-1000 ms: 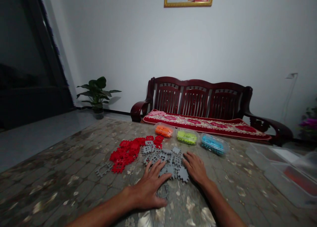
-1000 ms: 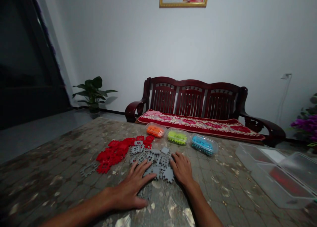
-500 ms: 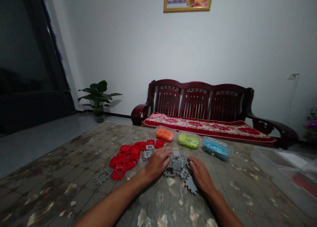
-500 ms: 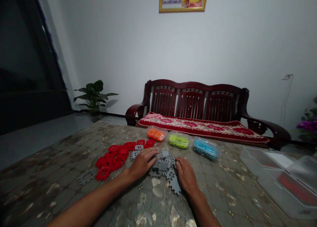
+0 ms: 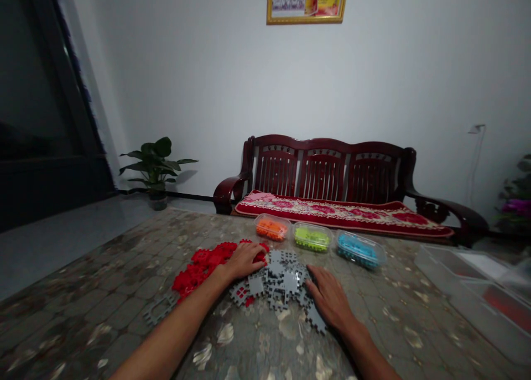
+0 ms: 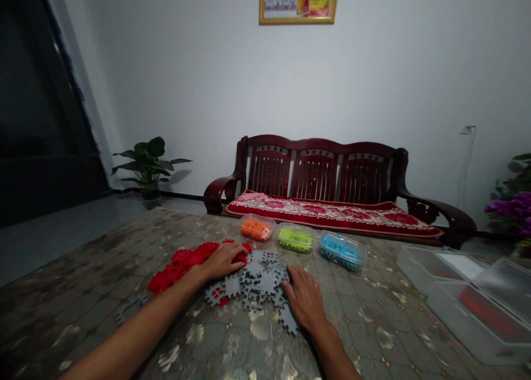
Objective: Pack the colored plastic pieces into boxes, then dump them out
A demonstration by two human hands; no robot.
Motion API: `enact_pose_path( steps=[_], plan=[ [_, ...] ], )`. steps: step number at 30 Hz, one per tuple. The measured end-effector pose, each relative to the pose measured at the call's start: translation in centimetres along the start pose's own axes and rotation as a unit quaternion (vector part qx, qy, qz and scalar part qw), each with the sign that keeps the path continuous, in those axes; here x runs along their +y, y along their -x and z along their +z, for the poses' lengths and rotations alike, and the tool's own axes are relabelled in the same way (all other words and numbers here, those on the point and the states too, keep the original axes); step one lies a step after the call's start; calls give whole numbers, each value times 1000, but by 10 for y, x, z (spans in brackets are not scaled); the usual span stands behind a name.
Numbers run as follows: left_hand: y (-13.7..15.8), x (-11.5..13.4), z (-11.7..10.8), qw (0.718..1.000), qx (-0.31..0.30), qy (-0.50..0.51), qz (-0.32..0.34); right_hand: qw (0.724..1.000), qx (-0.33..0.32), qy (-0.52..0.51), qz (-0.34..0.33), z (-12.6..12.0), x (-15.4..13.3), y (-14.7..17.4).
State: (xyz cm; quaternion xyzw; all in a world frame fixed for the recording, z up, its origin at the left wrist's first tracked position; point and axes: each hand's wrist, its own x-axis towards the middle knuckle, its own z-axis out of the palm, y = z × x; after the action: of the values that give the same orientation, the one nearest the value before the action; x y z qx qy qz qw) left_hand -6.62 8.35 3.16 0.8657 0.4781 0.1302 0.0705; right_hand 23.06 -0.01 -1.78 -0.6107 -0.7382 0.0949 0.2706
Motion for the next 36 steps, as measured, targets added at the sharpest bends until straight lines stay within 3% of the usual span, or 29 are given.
enact_pose_path(
  steps=[10,16,19,22,24,27,30,33,36],
  plan=[
    [51,-26,-18,997,-7,31,65,1000,19,-3,11,3,1,-2],
    [77,-33,-35,998,-1,55,42,1000,21,-20,8,2,4,-2],
    [81,-32,-39,996,41,84,2,999,22,-32,3,1,4,-1],
    [77,-14,-35,992,98,76,-38,999,20,-31,3,1,2,-1],
    [71,9,-29,992,100,67,-29,1000,18,-24,3,1,0,-1],
    [59,50,-15,997,46,48,34,1000,19,-13,1,1,-3,0],
    [45,79,2,998,-17,33,49,1000,19,-11,0,-1,-5,1],
    [34,87,12,997,-51,24,47,1000,15,-18,1,-4,-7,2],
    [30,81,11,997,-40,32,59,999,12,-28,8,-6,-8,2]
  ],
)
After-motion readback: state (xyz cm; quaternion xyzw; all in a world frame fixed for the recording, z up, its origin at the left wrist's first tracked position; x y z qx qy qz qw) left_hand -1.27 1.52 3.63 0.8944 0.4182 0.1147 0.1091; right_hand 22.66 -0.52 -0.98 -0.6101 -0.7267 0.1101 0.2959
